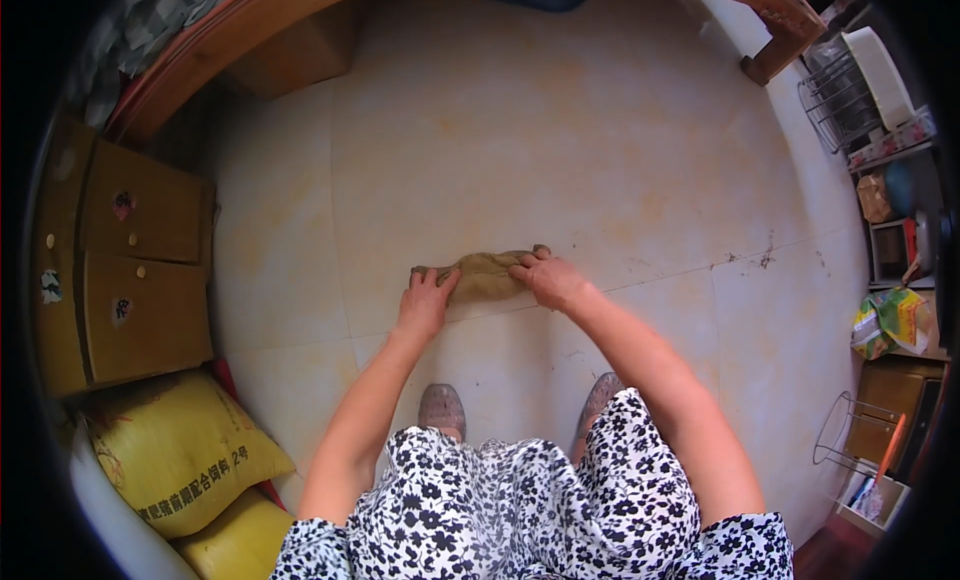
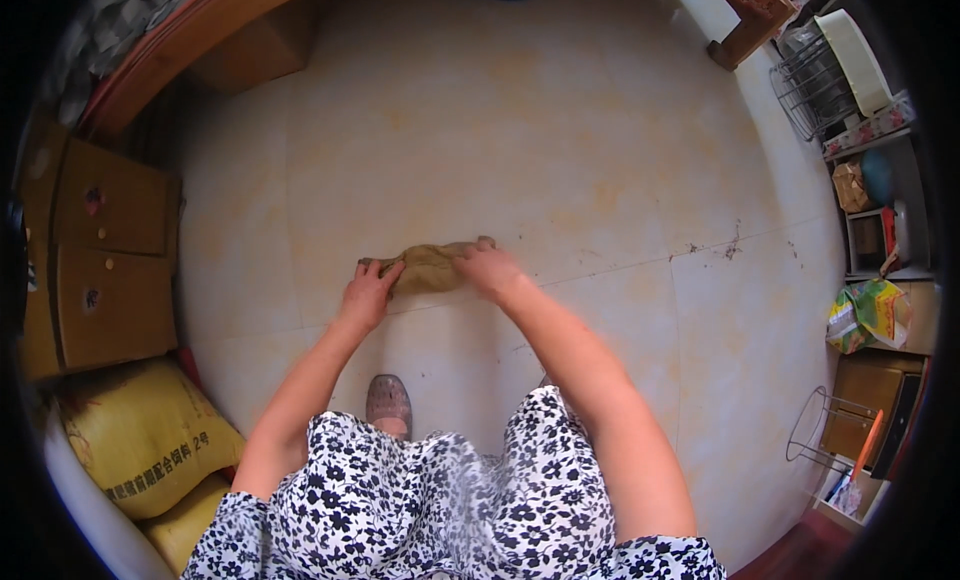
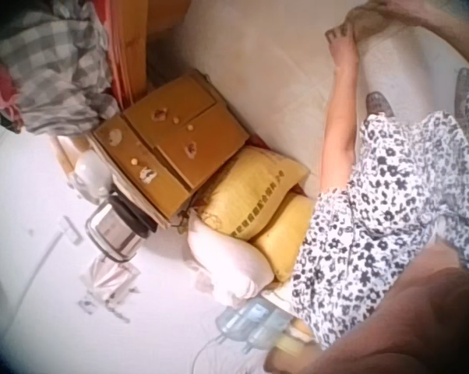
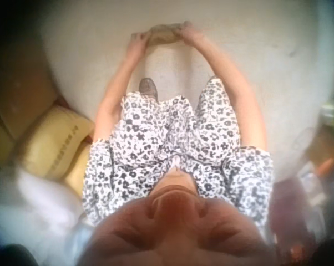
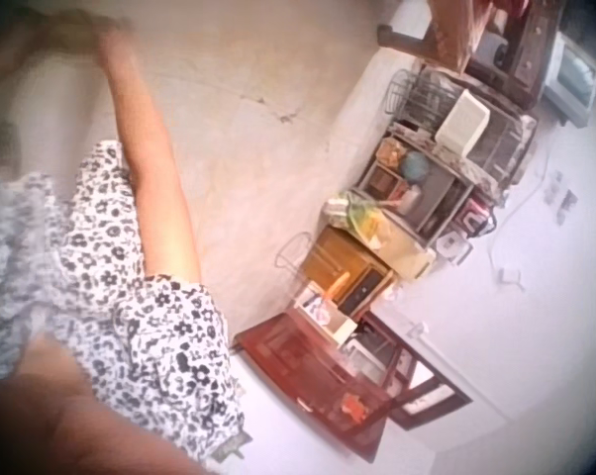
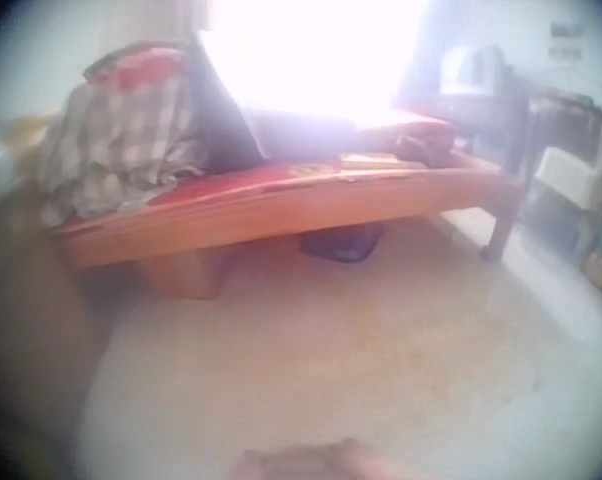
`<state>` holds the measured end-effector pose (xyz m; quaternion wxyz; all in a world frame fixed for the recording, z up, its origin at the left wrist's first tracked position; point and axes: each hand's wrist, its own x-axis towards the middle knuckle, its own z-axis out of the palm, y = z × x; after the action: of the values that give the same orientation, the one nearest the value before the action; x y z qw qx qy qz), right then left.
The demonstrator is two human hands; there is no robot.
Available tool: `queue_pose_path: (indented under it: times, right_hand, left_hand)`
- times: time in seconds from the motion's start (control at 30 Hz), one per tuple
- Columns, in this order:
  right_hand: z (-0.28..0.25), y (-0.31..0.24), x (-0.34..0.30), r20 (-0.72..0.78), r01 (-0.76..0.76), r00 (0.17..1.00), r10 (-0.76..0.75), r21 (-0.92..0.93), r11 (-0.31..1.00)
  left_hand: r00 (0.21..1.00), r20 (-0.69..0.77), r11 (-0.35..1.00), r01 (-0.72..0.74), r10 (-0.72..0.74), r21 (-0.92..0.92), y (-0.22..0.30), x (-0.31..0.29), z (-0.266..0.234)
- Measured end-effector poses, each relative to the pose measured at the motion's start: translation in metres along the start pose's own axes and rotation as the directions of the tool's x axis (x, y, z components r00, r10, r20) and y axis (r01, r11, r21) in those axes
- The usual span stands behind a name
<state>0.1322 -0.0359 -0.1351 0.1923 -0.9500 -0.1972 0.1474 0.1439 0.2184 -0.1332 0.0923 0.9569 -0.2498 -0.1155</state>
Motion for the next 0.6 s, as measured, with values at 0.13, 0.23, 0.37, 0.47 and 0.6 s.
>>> queue_pose_path:
  times: [0.13,0.23,0.37,0.47,0.6]
  right_hand:
    - [0.015,-0.011,-0.019,-0.112,0.001,0.994,0.002,0.023,1.0]
    - [0.024,-0.003,-0.054,-0.116,0.035,0.993,-0.035,0.0,0.999]
    - [0.029,-0.004,-0.099,-0.091,0.035,0.995,-0.037,-0.026,0.999]
    - [0.025,-0.002,-0.117,0.0,-0.029,1.0,0.029,-0.002,1.0]
    - [0.013,0.007,-0.113,0.125,-0.054,0.991,0.045,0.074,0.996]
  left_hand:
    - [1.0,0.008,0.992,-0.022,0.021,0.123,0.007,-0.013,0.012]
    - [0.985,0.055,0.98,-0.168,0.163,0.108,0.022,-0.018,0.014]
    - [0.932,0.152,0.936,-0.343,0.329,0.076,0.059,-0.046,0.036]
    - [0.908,0.181,0.925,-0.366,0.379,-0.101,0.068,-0.055,0.037]
    - [0.873,0.286,0.892,-0.289,0.395,-0.348,0.06,-0.045,0.025]
